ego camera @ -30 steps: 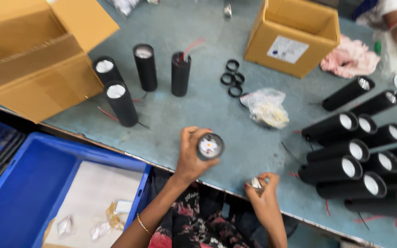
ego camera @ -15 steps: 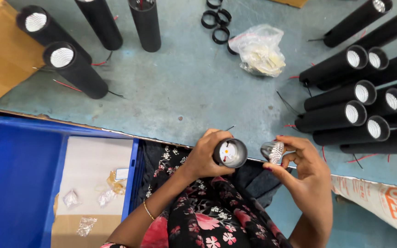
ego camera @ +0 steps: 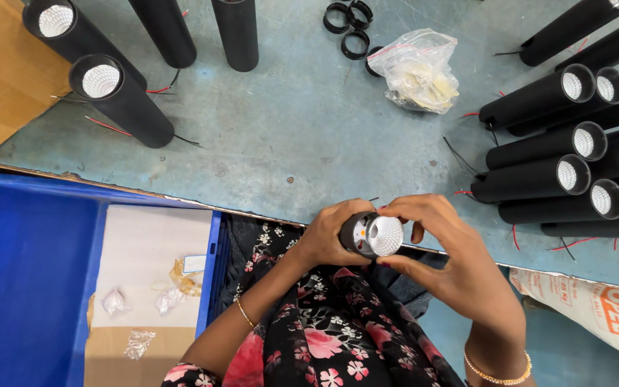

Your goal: The person assembles LED downlight fixtures at a workbench. They pick a black cylindrical housing, insert a round LED module into it, press and seat the module, attach a black retaining ring, and place the finished fixture with a pile of completed units on the table.

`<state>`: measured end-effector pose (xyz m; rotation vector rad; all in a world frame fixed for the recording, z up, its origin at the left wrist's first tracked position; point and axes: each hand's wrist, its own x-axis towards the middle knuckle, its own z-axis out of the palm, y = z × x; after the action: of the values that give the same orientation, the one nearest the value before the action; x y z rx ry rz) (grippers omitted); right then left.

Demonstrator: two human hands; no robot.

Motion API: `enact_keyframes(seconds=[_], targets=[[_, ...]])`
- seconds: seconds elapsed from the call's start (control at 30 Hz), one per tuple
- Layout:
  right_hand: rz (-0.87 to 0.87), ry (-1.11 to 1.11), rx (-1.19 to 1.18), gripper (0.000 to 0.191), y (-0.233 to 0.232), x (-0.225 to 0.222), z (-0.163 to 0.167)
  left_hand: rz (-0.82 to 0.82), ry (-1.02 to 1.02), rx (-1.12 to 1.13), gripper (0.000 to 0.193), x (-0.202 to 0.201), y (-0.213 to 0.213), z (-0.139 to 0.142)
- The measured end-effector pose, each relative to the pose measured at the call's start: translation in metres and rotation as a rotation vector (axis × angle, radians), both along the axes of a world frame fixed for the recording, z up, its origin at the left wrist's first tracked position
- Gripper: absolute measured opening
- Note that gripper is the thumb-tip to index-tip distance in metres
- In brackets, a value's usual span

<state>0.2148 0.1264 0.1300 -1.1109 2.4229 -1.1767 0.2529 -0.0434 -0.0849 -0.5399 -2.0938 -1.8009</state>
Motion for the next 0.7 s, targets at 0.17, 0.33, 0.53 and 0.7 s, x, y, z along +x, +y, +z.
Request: enact_keyframes(seconds=[0.17, 0.33, 0.53, 0.7], targets=[[0.039, -0.028, 0.085, 0.056, -0.002, -0.005, -0.004, 0.014, 0.01, -0.001, 0.083, 0.001, 0.001, 0.0], [0.045, -0.152, 0.126, 0.057, -0.002, -0.011, -0.005, 0.017, -0.006, 0.0, 0.084, 0.001, 0.002, 0.002], [0.081, -0.165, 0.159, 0.06, -0.004, -0.015, 0.001, -0.013, -0.038, 0.025, 0.081, 0.001, 0.001, 0.006], [0.061, -0.026, 0.169, 0.045, -0.003, -0.009, 0.008, -0.018, -0.025, 0.018, 0.076, 0.001, -0.001, 0.008]])
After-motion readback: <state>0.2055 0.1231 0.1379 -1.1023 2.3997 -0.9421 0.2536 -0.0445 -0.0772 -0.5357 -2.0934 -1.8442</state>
